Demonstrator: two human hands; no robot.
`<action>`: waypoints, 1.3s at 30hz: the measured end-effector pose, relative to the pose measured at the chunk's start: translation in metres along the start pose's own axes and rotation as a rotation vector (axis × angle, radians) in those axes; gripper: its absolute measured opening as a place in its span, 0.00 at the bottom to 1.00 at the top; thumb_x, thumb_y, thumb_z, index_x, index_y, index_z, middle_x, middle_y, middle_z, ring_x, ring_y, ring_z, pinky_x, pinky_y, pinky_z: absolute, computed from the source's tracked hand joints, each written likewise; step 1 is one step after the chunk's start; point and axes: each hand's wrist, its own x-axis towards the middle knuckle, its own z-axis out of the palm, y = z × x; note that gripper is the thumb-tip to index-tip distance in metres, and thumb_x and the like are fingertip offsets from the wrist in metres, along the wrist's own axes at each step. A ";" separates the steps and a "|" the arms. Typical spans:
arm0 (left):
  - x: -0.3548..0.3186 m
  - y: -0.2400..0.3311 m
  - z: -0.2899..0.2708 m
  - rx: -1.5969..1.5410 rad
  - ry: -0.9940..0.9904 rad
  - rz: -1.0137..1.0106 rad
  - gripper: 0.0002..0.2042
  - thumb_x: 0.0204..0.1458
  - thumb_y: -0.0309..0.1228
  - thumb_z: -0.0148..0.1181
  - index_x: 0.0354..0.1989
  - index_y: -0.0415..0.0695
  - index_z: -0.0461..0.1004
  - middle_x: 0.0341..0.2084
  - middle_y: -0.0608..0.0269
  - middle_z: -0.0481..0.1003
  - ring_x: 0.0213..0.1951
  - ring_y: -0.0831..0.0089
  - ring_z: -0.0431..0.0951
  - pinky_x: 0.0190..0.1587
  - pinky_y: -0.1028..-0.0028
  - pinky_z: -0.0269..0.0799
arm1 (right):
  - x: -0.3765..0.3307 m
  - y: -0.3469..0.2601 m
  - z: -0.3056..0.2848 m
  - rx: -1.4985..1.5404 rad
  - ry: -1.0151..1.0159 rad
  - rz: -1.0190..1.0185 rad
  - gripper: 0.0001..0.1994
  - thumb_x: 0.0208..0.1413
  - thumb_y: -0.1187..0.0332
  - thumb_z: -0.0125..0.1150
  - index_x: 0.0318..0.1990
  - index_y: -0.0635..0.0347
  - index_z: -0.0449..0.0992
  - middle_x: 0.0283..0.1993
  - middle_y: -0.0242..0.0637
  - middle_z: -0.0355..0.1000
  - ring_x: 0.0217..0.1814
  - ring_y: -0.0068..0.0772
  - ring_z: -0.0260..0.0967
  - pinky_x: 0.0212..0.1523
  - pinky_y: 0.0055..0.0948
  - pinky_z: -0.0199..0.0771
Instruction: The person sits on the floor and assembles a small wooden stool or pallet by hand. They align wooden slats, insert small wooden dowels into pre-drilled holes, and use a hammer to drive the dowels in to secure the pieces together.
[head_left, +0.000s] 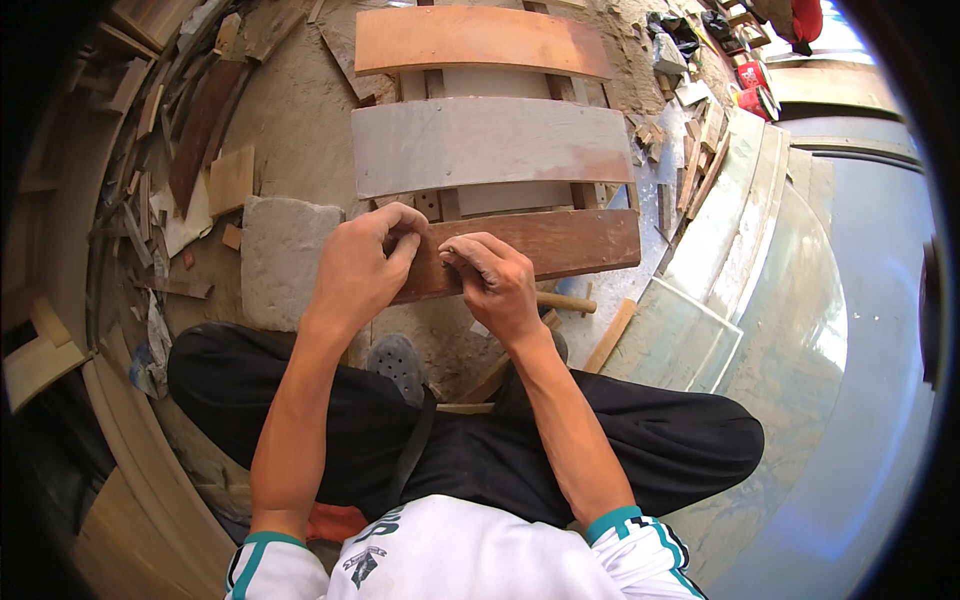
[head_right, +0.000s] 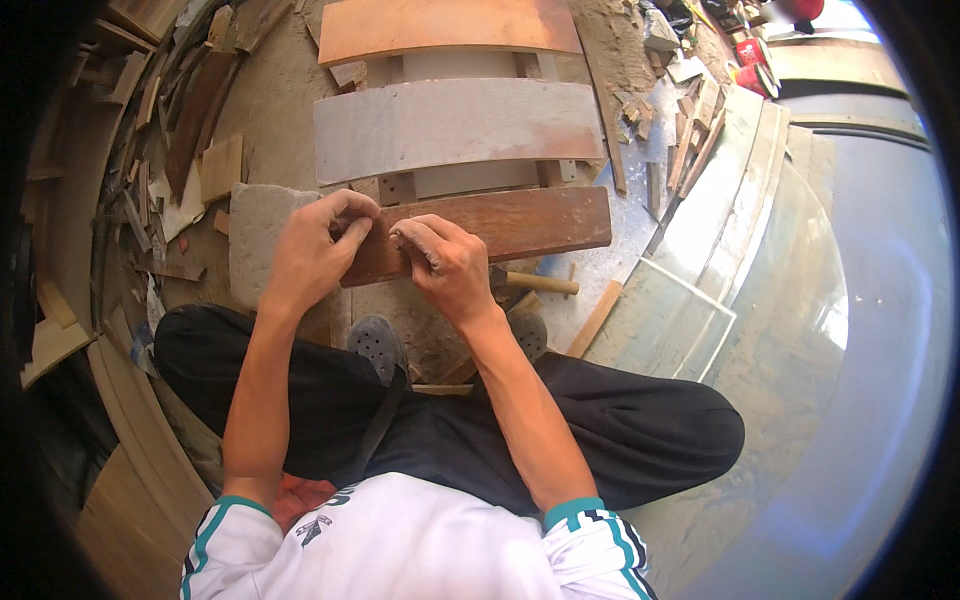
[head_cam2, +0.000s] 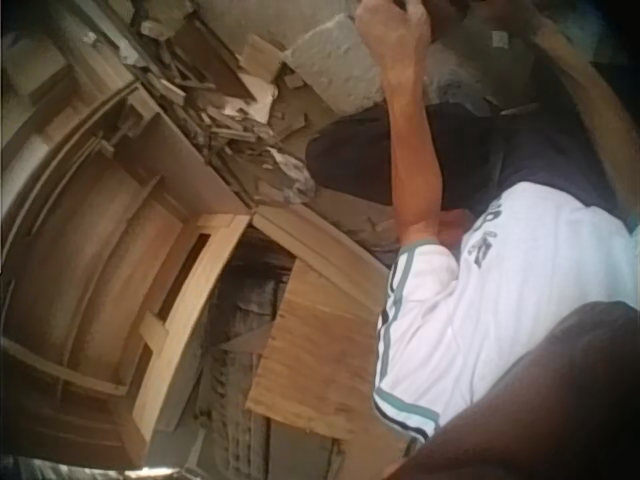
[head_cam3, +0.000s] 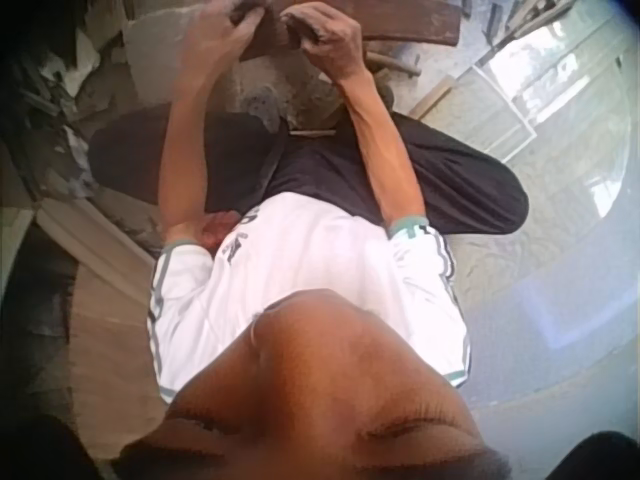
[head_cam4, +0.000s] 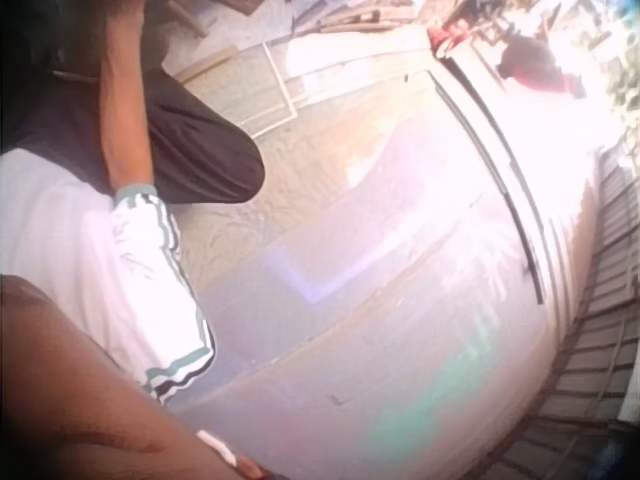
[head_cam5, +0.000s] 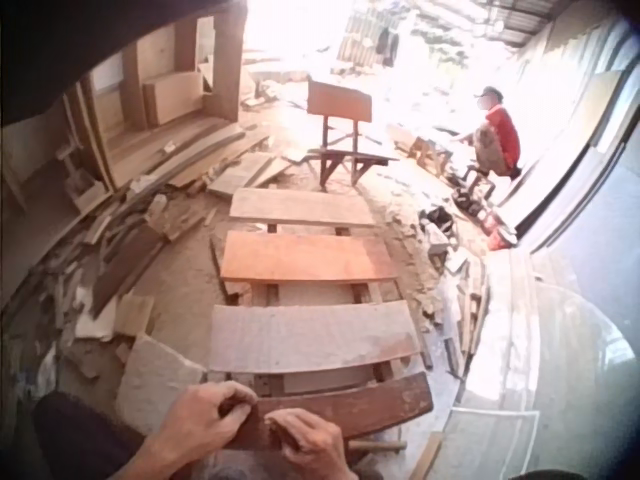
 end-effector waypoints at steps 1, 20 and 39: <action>-0.001 0.002 0.000 -0.003 -0.002 0.012 0.07 0.54 0.24 0.60 0.39 0.39 0.80 0.34 0.53 0.82 0.38 0.61 0.83 0.43 0.67 0.77 | 0.000 0.000 -0.001 -0.013 0.000 -0.018 0.08 0.51 0.81 0.66 0.39 0.63 0.80 0.37 0.39 0.79 0.36 0.41 0.78 0.36 0.32 0.79; -0.025 -0.015 0.035 0.060 0.296 0.431 0.07 0.53 0.24 0.65 0.40 0.41 0.80 0.35 0.58 0.80 0.36 0.60 0.82 0.36 0.67 0.77 | 0.020 0.010 -0.019 -0.038 -0.336 -0.148 0.13 0.48 0.80 0.63 0.42 0.60 0.80 0.40 0.44 0.76 0.40 0.51 0.76 0.41 0.40 0.78; -0.008 -0.034 0.036 0.156 0.238 0.635 0.04 0.55 0.25 0.64 0.37 0.40 0.80 0.35 0.59 0.81 0.38 0.61 0.80 0.41 0.66 0.76 | -0.136 0.175 -0.078 -1.205 -0.979 0.191 0.17 0.50 0.58 0.65 0.47 0.52 0.78 0.47 0.37 0.78 0.49 0.44 0.77 0.46 0.46 0.73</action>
